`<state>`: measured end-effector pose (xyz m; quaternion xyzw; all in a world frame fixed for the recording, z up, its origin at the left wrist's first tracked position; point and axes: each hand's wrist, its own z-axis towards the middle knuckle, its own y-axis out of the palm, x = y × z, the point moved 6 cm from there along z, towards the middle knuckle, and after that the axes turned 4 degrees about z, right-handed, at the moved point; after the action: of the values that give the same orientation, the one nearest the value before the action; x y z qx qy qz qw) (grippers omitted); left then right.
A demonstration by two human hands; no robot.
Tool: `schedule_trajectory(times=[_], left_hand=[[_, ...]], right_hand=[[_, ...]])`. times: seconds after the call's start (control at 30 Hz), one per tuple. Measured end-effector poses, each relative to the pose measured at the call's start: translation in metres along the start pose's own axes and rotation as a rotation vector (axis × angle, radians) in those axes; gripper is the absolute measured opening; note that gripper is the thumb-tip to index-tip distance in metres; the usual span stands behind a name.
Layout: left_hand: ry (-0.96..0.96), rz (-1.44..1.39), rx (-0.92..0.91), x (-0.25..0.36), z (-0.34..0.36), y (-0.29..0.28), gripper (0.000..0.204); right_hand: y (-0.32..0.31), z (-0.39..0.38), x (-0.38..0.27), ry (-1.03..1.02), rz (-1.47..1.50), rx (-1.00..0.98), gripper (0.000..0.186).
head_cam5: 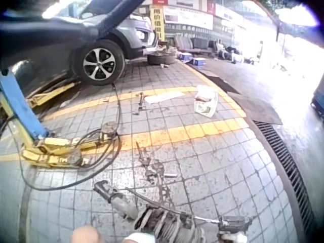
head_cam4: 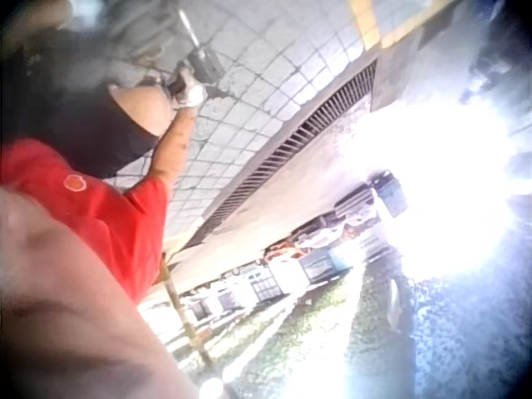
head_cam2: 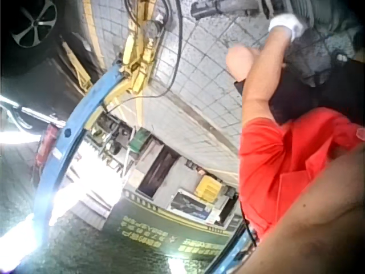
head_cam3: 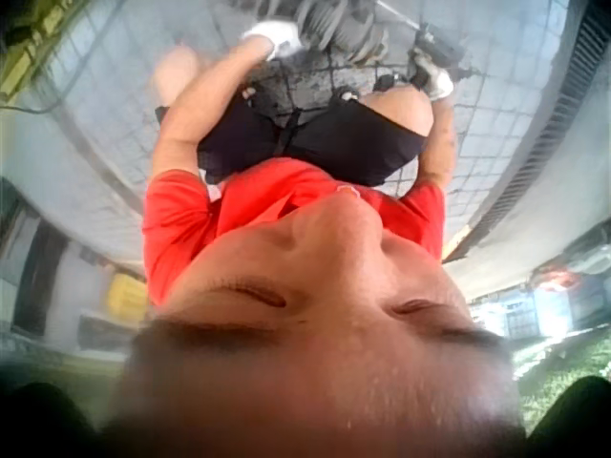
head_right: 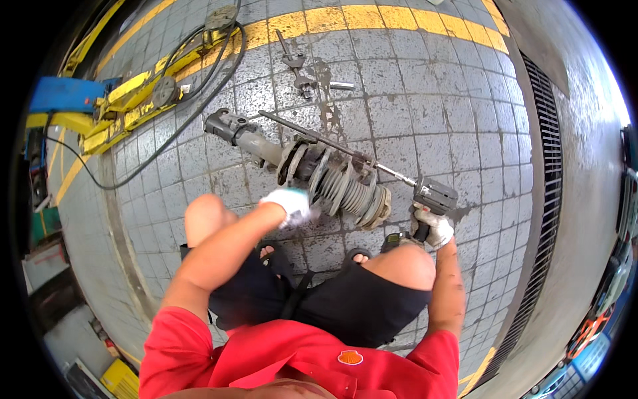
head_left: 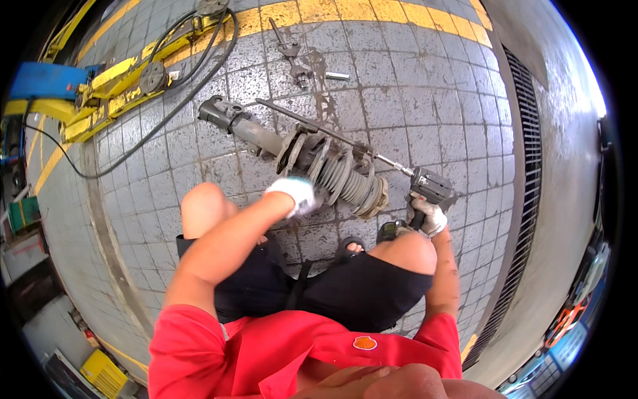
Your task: The person sits on the floor and uses a cordless impact wrench to tighten bolts on a car shock absorber assembly. They repeatedly reposition the tool and the assembly to access different fasteners.
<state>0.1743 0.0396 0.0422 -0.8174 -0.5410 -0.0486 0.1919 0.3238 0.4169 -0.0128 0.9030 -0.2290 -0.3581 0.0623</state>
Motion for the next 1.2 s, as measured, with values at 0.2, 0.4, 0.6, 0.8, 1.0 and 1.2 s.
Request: schedule_trajectory(times=[0.2,0.4,0.6,0.8,1.0,1.2], left_hand=[[0.217,0.241,0.735,-0.058,0.029,-0.145,0.076],[0.217,0.171,0.096,-0.048,0.059,-0.136,0.075],[0.199,0.195,0.379,-0.058,0.052,-0.121,0.070],[0.188,0.155,0.416,-0.063,0.063,-0.120,0.082],[0.174,0.254,0.234,-0.072,0.051,-0.136,0.097],[0.259,0.239,0.229,-0.066,0.059,-0.140,0.066]], right_hand=[[0.037,-0.009,-0.002,-0.082,-0.008,0.068,0.028],[0.031,-0.017,0.020,-0.073,0.056,0.015,0.026],[0.039,-0.030,0.017,-0.042,0.081,0.059,0.022],[0.038,-0.052,0.013,-0.044,0.006,0.142,0.027],[0.044,-0.047,0.019,-0.072,0.078,0.109,0.027],[0.016,-0.033,0.033,-0.036,0.139,0.076,0.029]])
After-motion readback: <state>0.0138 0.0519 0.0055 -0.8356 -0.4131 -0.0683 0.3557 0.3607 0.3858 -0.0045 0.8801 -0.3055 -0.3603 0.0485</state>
